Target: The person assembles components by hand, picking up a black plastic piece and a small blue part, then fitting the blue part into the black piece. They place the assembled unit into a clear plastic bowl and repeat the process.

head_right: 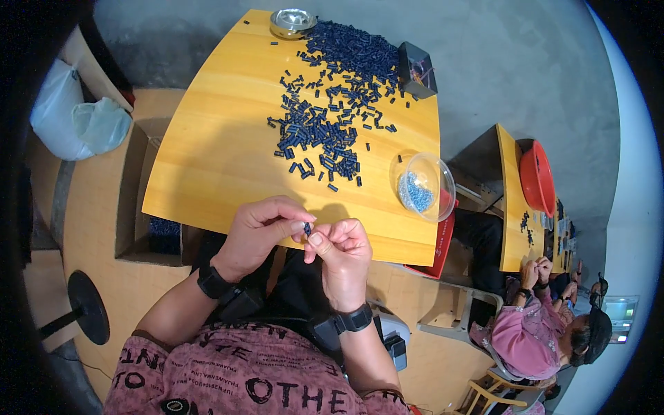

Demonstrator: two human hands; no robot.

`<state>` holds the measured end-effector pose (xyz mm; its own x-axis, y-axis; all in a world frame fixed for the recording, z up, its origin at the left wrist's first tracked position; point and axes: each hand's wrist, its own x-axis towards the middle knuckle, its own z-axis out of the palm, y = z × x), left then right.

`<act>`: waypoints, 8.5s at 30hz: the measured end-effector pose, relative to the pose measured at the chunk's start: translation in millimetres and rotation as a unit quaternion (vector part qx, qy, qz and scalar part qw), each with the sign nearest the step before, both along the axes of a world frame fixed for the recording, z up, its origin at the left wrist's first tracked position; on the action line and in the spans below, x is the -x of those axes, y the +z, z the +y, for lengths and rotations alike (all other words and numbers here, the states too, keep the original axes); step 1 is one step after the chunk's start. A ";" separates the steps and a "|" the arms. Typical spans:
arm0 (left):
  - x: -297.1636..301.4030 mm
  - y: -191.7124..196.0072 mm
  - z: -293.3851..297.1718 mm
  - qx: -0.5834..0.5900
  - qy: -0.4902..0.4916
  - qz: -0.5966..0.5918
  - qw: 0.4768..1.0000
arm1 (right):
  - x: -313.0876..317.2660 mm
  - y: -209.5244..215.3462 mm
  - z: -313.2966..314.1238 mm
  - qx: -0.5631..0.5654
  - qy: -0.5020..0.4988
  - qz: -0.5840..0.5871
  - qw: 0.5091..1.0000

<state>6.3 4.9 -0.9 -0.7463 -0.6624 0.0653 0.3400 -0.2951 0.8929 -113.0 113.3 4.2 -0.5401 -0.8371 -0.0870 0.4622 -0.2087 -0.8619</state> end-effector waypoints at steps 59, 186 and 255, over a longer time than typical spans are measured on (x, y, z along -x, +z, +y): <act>4.5 -19.4 -17.6 0.443 0.188 -0.167 0.861 | 44.2 -20.8 -33.5 -0.106 0.001 0.488 0.866; -17.5 -11.9 15.3 -0.275 0.003 0.061 0.960 | -22.4 24.9 2.4 -0.059 -0.089 0.404 0.909; -12.9 -15.1 2.9 -0.116 0.057 -0.021 0.991 | 23.6 12.0 -15.7 -0.108 0.077 0.326 0.936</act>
<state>19.2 7.8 -16.0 -0.6650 -0.7359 -0.1273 0.3470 -0.4555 0.8198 -136.6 97.6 16.2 -0.4126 -0.9099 0.0422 -0.1658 0.0295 -0.9857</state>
